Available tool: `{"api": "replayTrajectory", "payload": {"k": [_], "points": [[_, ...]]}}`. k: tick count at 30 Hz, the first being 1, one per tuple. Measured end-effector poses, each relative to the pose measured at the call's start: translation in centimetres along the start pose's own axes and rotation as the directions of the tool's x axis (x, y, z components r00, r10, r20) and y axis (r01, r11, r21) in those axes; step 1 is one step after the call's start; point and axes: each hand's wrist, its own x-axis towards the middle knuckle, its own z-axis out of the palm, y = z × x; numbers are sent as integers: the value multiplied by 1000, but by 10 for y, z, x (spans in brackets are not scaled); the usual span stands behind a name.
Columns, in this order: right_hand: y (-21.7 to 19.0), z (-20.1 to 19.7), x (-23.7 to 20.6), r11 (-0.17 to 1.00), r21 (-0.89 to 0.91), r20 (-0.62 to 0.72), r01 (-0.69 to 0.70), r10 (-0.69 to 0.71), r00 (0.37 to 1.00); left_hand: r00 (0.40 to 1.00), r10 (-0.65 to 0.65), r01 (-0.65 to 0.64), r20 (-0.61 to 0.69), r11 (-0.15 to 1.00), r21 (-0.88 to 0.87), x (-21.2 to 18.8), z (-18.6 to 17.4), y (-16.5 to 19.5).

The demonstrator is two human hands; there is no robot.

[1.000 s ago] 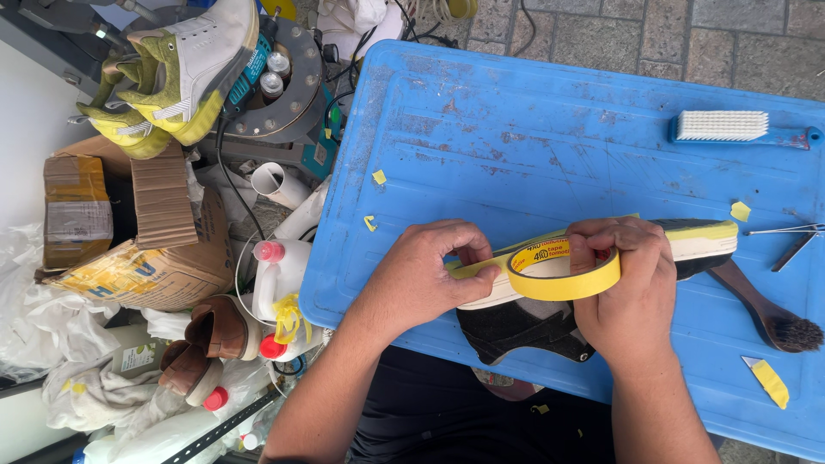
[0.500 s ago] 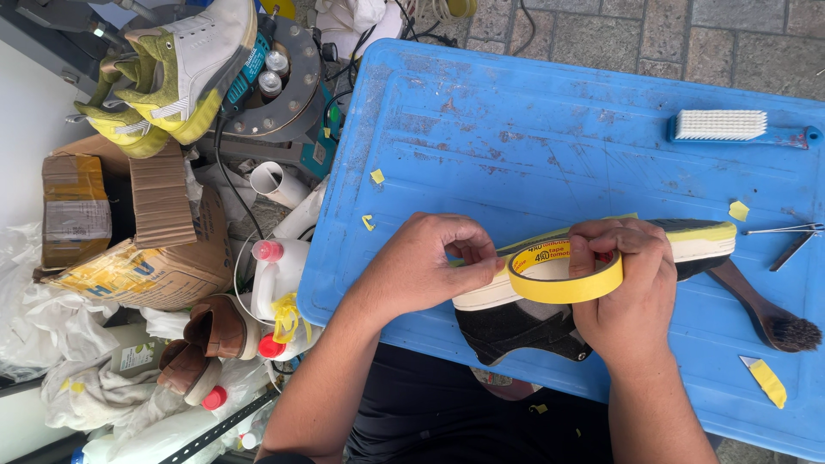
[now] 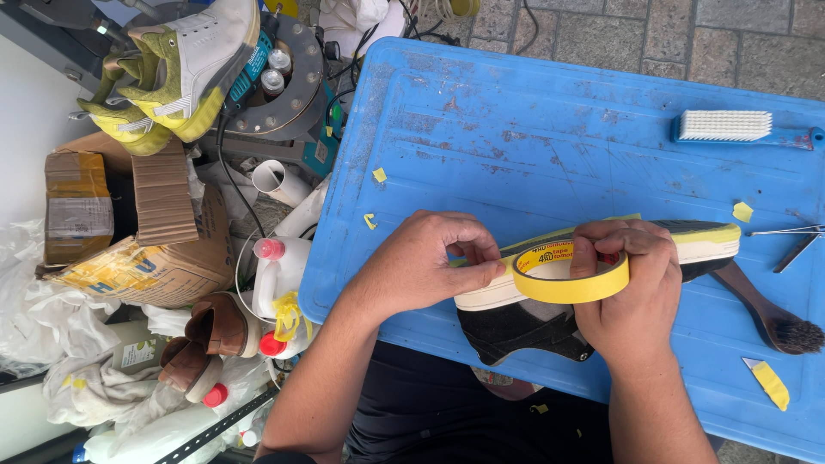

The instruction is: The person applies yellow masking tape to the sole and midsole of a black sneaker. They wrap the tape around the edges, smooth it down, and trim the excess with a utility knife. The shoe is then flipped to show the taped sole.

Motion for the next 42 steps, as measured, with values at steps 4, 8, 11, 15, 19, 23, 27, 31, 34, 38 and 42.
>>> {"api": "replayTrajectory", "payload": {"k": [4,8,11,15,19,23,27,31,34,38,42], "points": [[0,-1,1,1000,22,-5,0,0,1000,1000,-20,20,-3,1000,9,2,0,-2],[-2,-1,2,996,87,-7,-12,13,1000,1000,-6,6,-2,1000,-10,1,1,-2],[-4,-1,3,996,87,-5,-18,19,1000,1000,8,-8,1,1000,-3,0,0,-2],[-6,-3,5,989,123,22,-84,82,996,999,39,-37,29,998,-41,-3,-4,-7],[-9,-6,7,975,168,74,-143,132,988,996,73,-68,47,993,-94,-3,-5,-17],[-7,-11,7,993,98,96,-73,64,993,998,35,-31,48,995,-95,-4,-5,-24],[-4,-11,7,989,129,104,-76,63,993,998,46,-39,48,991,-127,-4,-5,-24],[-5,-9,6,995,72,80,-65,59,995,1000,13,-12,6,992,-129,-4,1,-15],[-5,-8,5,996,11,73,-85,84,994,999,-49,46,-25,996,-80,-2,7,-6],[-3,-6,3,990,105,53,-95,90,994,998,-25,22,-64,999,-42,-2,9,2],[0,-5,1,992,99,39,-76,73,997,995,-69,68,-77,998,-15,-2,10,7]]}}
